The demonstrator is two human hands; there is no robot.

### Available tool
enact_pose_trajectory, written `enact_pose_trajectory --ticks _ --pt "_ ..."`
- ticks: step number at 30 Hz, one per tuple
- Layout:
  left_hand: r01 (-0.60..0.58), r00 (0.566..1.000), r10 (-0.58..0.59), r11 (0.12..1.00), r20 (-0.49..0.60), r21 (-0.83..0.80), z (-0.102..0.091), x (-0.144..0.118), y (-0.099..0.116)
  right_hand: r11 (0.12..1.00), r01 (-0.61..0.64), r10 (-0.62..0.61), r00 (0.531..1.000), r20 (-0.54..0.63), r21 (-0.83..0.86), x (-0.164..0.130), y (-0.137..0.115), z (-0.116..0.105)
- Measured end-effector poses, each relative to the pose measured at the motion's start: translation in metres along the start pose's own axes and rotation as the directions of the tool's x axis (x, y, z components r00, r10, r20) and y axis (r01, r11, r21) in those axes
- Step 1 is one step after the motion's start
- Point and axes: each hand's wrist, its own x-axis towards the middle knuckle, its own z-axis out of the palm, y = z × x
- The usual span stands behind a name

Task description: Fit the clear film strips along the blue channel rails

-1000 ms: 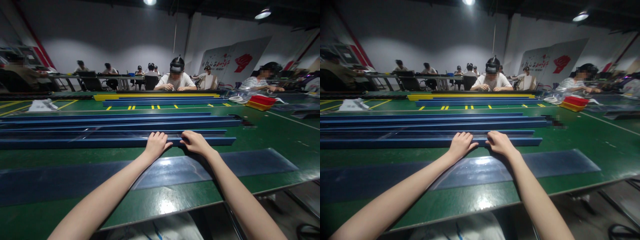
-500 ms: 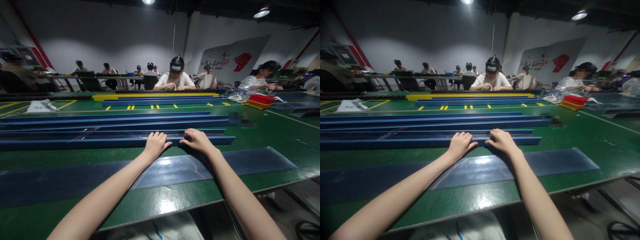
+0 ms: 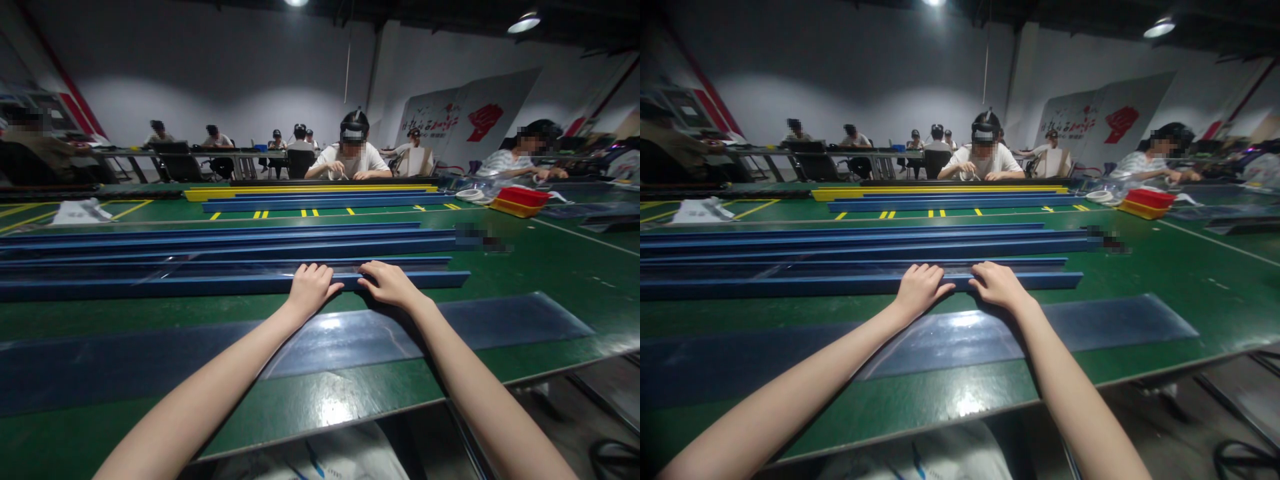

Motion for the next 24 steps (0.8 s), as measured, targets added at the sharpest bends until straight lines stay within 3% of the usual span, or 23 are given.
enact_pose_trajectory --ticks 24 --pt "0.015 0.999 -0.015 1.000 0.031 -0.004 -0.0011 0.0001 0.0004 0.997 0.024 -0.025 1.000 0.004 0.073 0.0019 -0.0006 0.0023"
